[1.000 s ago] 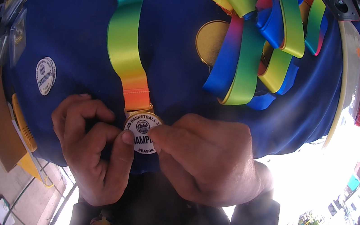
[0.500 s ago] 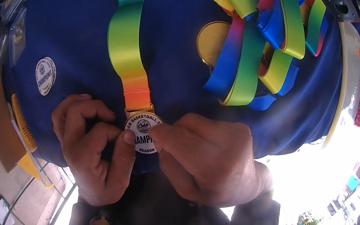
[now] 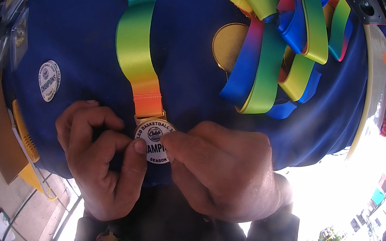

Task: The person assembles medals by attaching circular stickers to gold medallions and threading rainbow ribbons through them. They handle multiple medals and ribbons on a blue table, repeatedly applying stickers and threading ribbons.

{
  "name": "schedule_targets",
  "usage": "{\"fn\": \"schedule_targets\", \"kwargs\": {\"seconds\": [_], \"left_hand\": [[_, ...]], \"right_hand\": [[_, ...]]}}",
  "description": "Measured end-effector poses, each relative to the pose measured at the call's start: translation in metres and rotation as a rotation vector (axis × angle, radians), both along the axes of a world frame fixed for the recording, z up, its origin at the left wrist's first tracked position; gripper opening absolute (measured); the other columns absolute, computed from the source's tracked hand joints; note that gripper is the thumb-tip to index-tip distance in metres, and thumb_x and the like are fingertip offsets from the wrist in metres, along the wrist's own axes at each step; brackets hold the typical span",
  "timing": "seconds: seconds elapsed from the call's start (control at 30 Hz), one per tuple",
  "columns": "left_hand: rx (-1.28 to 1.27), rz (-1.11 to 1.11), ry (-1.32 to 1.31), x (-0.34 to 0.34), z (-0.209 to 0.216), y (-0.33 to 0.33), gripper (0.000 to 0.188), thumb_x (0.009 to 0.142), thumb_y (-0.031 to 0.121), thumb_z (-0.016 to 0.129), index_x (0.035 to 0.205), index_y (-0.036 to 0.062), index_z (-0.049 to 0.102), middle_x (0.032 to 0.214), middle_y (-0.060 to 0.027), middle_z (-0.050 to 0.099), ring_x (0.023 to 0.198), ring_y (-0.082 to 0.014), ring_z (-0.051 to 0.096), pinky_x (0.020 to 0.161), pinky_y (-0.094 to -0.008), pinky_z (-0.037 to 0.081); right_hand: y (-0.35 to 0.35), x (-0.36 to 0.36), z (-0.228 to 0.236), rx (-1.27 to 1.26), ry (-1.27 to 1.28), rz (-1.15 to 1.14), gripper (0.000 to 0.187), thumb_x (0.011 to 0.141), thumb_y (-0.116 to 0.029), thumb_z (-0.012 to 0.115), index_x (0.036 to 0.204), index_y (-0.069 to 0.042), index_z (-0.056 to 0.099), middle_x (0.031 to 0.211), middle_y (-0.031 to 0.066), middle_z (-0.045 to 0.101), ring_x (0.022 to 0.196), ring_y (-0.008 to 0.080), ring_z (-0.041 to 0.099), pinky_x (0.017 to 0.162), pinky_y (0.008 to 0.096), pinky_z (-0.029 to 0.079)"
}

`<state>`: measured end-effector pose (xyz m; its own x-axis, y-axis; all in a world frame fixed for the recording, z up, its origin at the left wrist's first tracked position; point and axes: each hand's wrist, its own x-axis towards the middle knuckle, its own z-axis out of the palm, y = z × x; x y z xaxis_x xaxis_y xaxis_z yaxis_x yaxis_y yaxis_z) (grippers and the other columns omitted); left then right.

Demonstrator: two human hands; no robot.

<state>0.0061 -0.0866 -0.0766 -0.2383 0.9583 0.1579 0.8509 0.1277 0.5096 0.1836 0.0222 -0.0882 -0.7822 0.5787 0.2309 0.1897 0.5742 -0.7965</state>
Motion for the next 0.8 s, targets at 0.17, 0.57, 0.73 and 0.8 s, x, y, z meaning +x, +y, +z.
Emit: {"fn": "schedule_targets", "kwargs": {"seconds": [0.17,0.57,0.73,0.8], "left_hand": [[0.005,-0.002,-0.006,-0.0004,0.0001,0.0004,0.017,0.08,0.015,0.076,0.073,0.0039,0.065,0.097,-0.0122,0.06,0.11,-0.0366,0.052,0.095,-0.0471,0.041],[0.018,0.013,-0.017,0.0004,0.0004,0.0017,0.016,0.078,0.012,0.076,0.073,0.0038,0.064,0.095,-0.012,0.06,0.108,-0.0364,0.052,0.094,-0.047,0.041],[0.014,0.019,-0.021,0.0011,0.0005,0.0025,0.014,0.076,0.009,0.076,0.073,0.004,0.064,0.095,-0.0113,0.06,0.109,-0.0359,0.052,0.093,-0.0464,0.04],[0.027,0.023,-0.014,0.0014,-0.0002,0.0035,0.013,0.076,0.008,0.076,0.073,0.004,0.063,0.095,-0.0108,0.06,0.109,-0.0355,0.052,0.094,-0.0462,0.039]], "right_hand": [[0.0004,-0.0006,0.0022,-0.001,-0.018,-0.001,0.034,0.072,0.006,0.074,0.106,0.001,0.071,0.076,0.0089,0.066,0.054,0.0222,0.065,0.044,0.0322,0.048],[0.0016,-0.002,0.0067,0.027,-0.05,0.01,0.036,0.073,0.007,0.073,0.109,0.002,0.07,0.075,0.0088,0.065,0.055,0.0233,0.066,0.046,0.0331,0.049],[-0.0005,-0.003,0.0088,0.016,-0.088,-0.006,0.036,0.074,0.006,0.073,0.109,0.002,0.069,0.073,0.0095,0.064,0.054,0.0246,0.064,0.045,0.0345,0.047],[-0.0014,-0.0042,0.0101,0.052,-0.118,-0.014,0.035,0.075,0.006,0.073,0.109,0.003,0.069,0.073,0.01,0.063,0.054,0.0254,0.063,0.045,0.0354,0.046]]}}
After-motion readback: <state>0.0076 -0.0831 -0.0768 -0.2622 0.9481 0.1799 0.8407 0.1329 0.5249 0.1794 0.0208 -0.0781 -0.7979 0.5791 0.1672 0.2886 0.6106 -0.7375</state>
